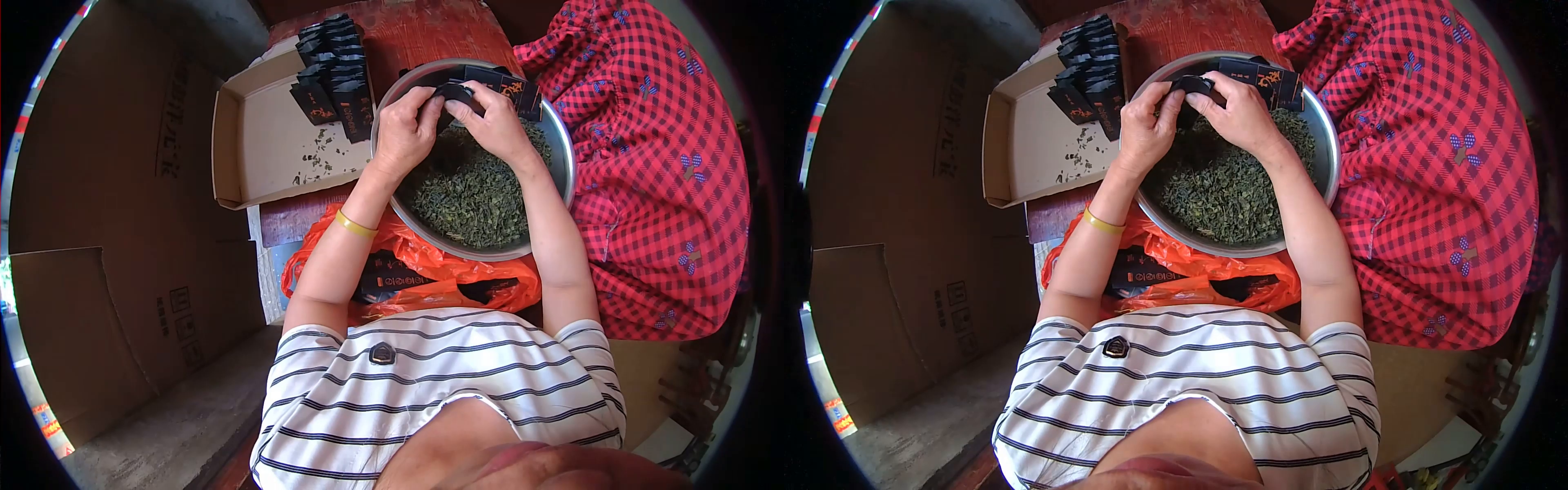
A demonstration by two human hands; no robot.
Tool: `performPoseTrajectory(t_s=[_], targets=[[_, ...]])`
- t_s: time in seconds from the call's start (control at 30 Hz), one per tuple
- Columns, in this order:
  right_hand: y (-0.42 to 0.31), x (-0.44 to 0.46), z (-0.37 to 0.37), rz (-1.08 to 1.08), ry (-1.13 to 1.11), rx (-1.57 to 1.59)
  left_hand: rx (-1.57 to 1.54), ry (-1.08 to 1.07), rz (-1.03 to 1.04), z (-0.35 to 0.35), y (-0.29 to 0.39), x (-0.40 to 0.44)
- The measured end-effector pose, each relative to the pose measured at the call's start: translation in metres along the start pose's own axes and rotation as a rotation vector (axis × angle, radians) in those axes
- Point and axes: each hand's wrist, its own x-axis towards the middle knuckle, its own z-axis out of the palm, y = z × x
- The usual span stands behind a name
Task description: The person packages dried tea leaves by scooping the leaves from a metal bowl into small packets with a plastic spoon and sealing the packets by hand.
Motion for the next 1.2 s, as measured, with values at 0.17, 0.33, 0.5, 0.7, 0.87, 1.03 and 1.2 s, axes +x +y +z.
performPoseTrajectory(t_s=[0.17, 0.33, 0.5, 0.7, 0.87, 1.03, 1.2], targets=[[0.009, 0.002, 0.003, 0.026, 0.078, 0.161, 0.051, 0.064, 0.114, 0.002, -0.007, 0.001], [-0.006, 0.003, -0.009, -0.081, 0.318, -0.032, -0.155, 0.095, -0.085, 0.009, -0.006, 0.003], [0.025, 0.006, -0.018, 0.157, 0.257, -0.104, -0.007, 0.043, -0.043, 0.009, -0.018, 0.001], [0.033, 0.007, -0.02, 0.049, 0.283, -0.064, 0.03, -0.032, -0.067, 0.009, -0.014, 0.002], [0.045, 0.006, -0.022, 0.175, 0.115, -0.203, -0.035, -0.038, -0.124, 0.008, -0.011, 0.001], [0.056, 0.007, -0.02, 0.021, 0.206, -0.077, 0.064, -0.036, -0.061, 0.007, -0.013, -0.001], [0.046, 0.008, -0.024, 0.092, 0.16, -0.176, 0.051, -0.057, -0.117, 0.009, -0.014, -0.002]])
